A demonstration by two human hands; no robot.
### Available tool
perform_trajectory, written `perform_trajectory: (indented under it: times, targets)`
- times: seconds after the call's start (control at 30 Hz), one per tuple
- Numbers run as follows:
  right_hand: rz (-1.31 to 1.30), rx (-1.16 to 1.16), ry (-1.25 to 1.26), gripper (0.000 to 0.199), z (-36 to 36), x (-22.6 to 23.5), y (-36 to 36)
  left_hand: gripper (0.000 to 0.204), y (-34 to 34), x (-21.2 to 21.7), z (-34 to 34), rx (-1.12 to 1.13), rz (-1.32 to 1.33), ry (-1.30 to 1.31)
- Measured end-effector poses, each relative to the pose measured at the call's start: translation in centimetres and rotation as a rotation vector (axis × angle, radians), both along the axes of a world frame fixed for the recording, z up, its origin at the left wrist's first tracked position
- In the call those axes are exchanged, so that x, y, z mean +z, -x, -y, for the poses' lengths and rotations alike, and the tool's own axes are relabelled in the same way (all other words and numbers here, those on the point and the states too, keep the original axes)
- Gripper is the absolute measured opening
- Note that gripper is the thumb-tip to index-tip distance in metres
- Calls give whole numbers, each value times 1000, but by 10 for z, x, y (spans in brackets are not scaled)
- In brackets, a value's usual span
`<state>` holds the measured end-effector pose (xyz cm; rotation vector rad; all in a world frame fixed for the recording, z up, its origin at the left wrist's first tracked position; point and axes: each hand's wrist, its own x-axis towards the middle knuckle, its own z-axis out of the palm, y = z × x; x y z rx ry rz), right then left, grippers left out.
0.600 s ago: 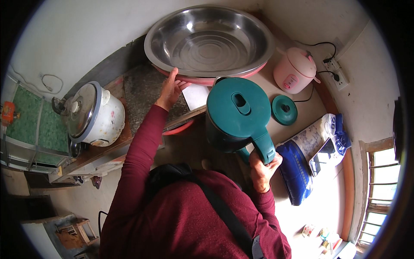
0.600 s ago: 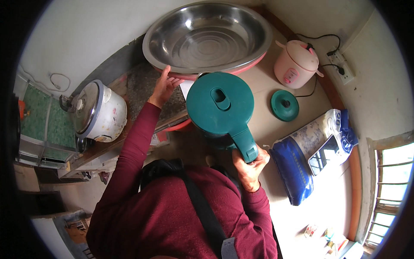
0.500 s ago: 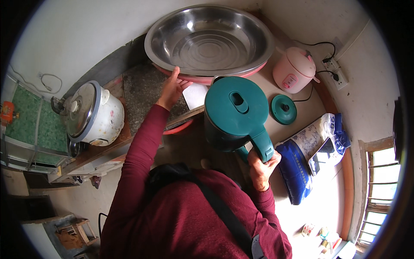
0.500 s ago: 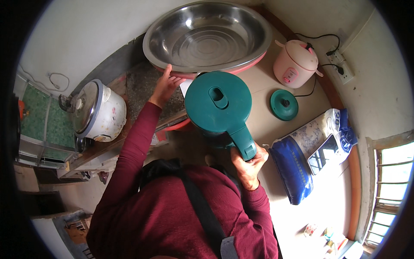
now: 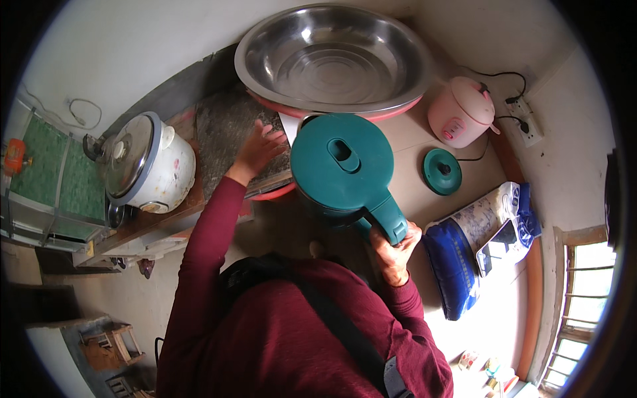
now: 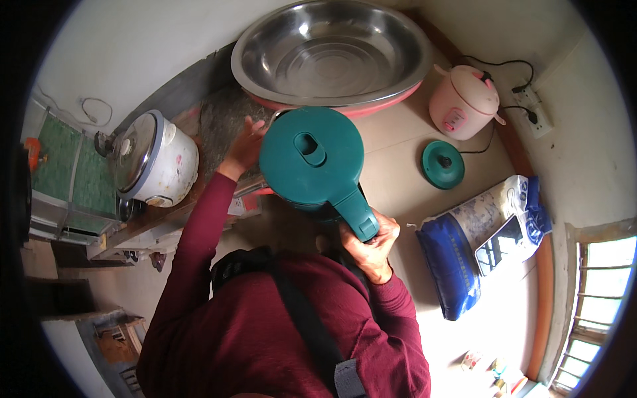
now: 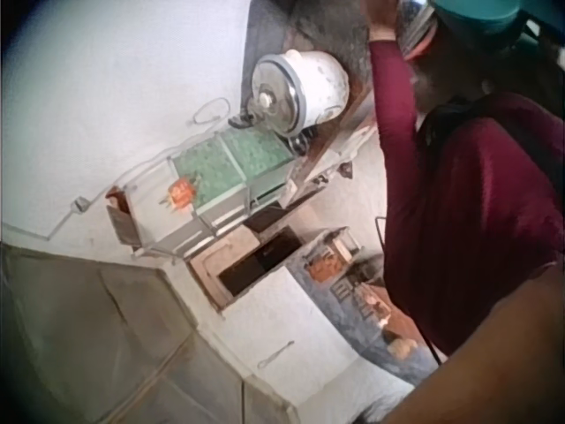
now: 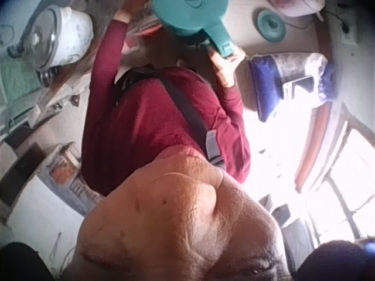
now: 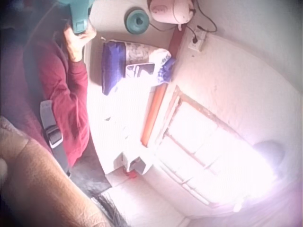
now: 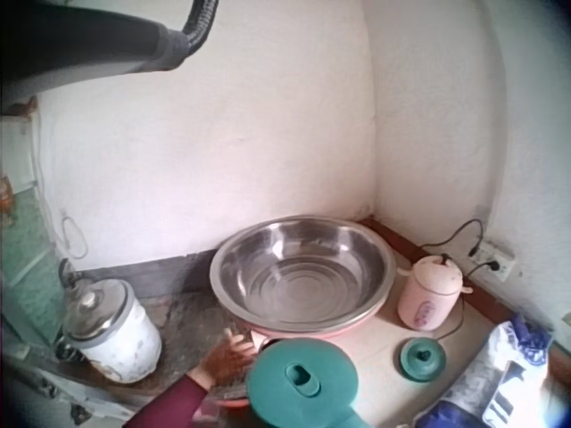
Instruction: The person retrieves a large metal bowl from a utility area and places it on a kitchen counter. They then pick up a green electric kettle, pour hot water into a small metal bowl on a wooden table, and place the kettle down. After washing their hands at a sink, the person returns to the table and begins handling a pile of minced meat on a cutting board, picking up portions of it with their hands.
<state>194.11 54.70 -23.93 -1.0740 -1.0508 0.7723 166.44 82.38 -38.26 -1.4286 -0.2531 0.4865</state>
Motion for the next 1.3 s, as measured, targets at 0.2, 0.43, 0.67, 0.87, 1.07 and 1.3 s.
perform_trajectory:
  times: [0.2, 0.43, 0.67, 0.87, 1.07, 1.3]
  targets:
    - [49, 191, -26, 7, -26, -1, 21, 38, 56, 39, 87, -126, -1948, -1256]
    - [40, 525, -16, 7, -54, 2, 85, 36, 163, 45, 188, -30, -2263, -1114]
    - [-68, 616, 72, 32, -45, -30, 180, 43, 257, 59, 312, -165, -2381, -787]
    - [-354, 1070, 68, 29, -9, -17, 275, 36, 313, 76, 450, -31, -2527, -387]
    - [-395, 1424, 154, 11, 60, 0, 392, 32, 347, 79, 625, 72, -2574, 90]
    - [-237, 1733, 137, 7, 157, 29, 514, 28, 344, 85, 789, 259, -2452, 646]
